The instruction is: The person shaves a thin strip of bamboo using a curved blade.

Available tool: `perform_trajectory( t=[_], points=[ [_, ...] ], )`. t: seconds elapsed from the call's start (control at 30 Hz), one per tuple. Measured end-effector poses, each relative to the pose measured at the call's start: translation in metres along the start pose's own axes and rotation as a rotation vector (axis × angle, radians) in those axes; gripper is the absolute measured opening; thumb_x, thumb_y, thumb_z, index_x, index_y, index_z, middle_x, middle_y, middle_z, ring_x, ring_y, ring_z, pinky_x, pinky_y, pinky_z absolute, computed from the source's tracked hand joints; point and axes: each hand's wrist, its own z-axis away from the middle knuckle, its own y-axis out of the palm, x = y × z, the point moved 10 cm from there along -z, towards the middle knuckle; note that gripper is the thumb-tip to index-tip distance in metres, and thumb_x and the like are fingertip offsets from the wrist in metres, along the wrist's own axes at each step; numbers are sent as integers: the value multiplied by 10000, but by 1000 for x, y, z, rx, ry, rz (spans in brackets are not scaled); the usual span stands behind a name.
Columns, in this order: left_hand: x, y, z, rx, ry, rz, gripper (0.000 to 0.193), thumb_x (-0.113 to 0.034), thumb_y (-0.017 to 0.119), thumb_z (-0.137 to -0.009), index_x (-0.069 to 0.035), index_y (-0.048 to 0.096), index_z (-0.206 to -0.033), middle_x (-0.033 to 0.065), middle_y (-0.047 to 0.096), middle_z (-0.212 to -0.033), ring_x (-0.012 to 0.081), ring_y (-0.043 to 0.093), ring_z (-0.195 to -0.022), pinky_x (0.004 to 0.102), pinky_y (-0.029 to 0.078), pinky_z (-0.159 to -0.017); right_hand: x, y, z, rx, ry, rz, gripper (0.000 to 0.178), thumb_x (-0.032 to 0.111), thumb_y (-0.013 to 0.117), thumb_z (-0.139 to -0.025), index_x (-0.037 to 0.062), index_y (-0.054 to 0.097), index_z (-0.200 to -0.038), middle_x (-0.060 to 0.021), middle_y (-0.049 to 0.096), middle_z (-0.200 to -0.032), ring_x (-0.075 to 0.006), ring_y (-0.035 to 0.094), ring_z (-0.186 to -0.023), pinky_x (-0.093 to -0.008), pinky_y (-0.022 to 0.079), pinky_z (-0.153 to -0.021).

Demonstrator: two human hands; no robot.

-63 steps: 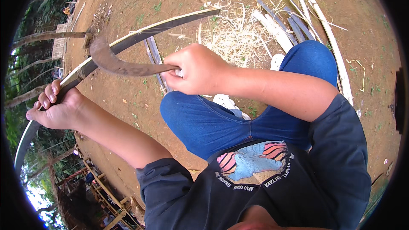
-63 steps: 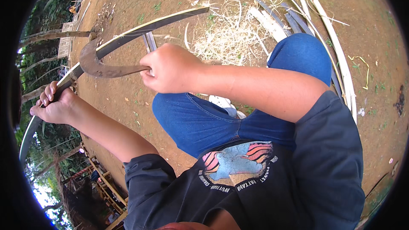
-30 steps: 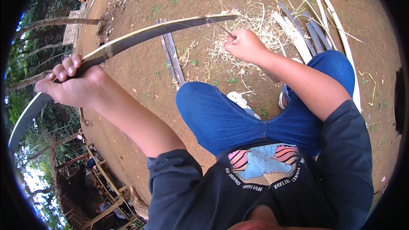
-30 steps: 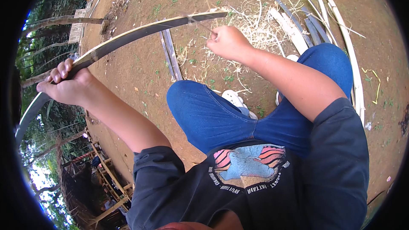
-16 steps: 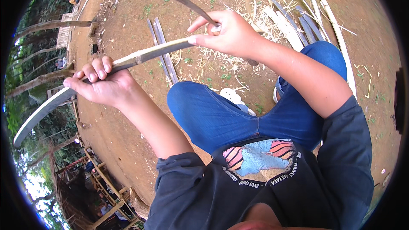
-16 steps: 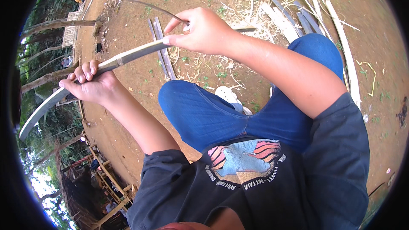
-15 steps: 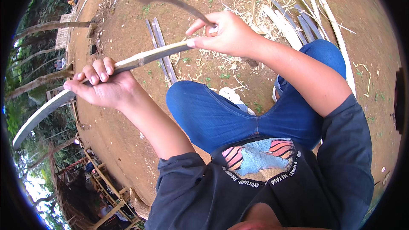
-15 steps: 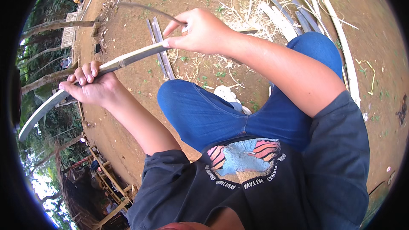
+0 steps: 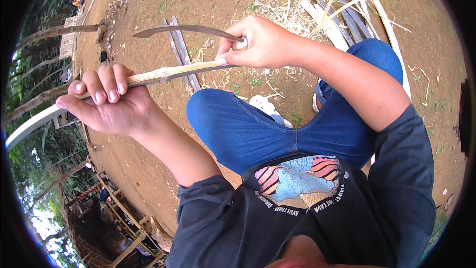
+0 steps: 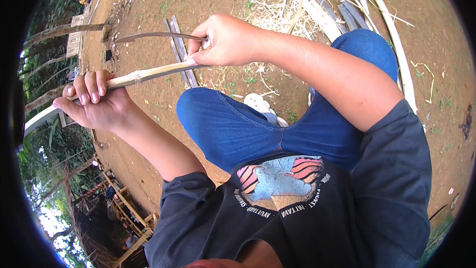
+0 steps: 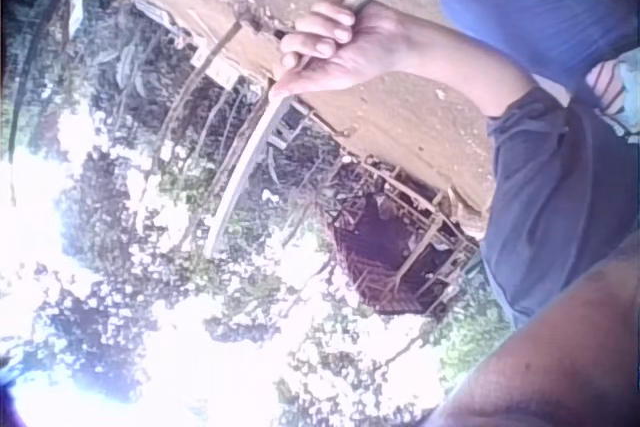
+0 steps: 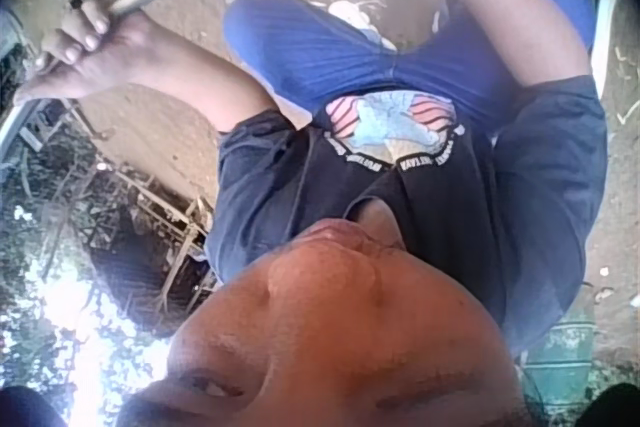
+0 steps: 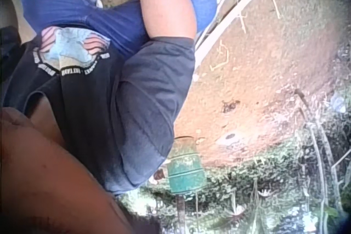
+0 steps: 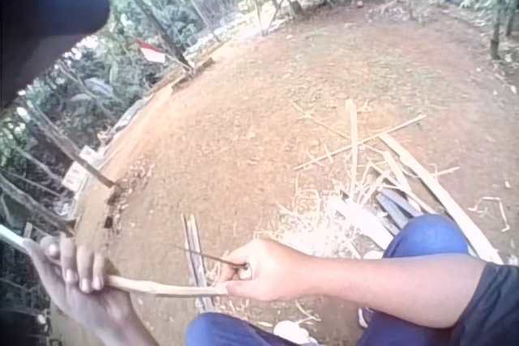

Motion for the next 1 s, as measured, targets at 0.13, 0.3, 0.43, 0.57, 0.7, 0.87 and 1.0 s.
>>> perform_trajectory(
  t=[0.13,0.3,0.43,0.57,0.7,0.87,1.0],
  points=[
    [7,-2,-2,-13,-32,-10,379,-425,571,-972,-105,619,-775,-31,481,-545,68,417,-442,213,358,-408,-1,0,1,-42,-43,99,185,212,685,-817,29,707,-833,-94,633,-636,-141,575,-578,-324,445,-566],
    [5,-11,2,-148,36,-171,366,-433,537,-991,-117,579,-811,-35,475,-561,70,422,-455,219,369,-435,-10,1,4,-141,-75,69,182,226,694,-810,50,722,-849,-100,621,-627,-168,559,-551,-341,421,-541],
    [4,-16,5,-210,56,-217,350,-427,536,-995,-125,560,-820,-33,469,-579,68,429,-477,229,371,-451,-18,4,7,-170,1,45,190,240,705,-792,59,724,-844,-107,652,-660,-191,589,-558,-351,447,-555],
    [5,-19,8,-304,84,-282,331,-420,545,-993,-133,542,-827,-29,452,-605,71,425,-506,231,357,-460,-20,1,8,-254,-26,44,188,233,705,-760,61,716,-834,-126,677,-699,-214,635,-583,-355,488,-589],
    [7,-15,15,-372,129,-348,320,-414,555,-990,-134,525,-837,-29,434,-623,81,411,-522,228,340,-470,-21,-3,7,-268,57,106,175,221,697,-739,60,695,-807,-125,678,-702,-227,649,-600,-359,496,-597],
    [13,-4,16,-369,123,-410,341,-424,562,-985,-132,504,-820,-35,415,-621,83,404,-517,232,335,-476,-27,-3,3,-283,25,133,172,226,703,-728,61,673,-765,-121,668,-683,-235,649,-604,-363,496,-595],
    [22,4,18,-330,85,-425,359,-429,571,-979,-127,487,-804,-36,394,-602,84,400,-506,238,338,-472,-35,-2,2,-266,34,109,183,230,708,-725,54,669,-757,-113,660,-666,-219,639,-593,-356,493,-588]
  ],
)
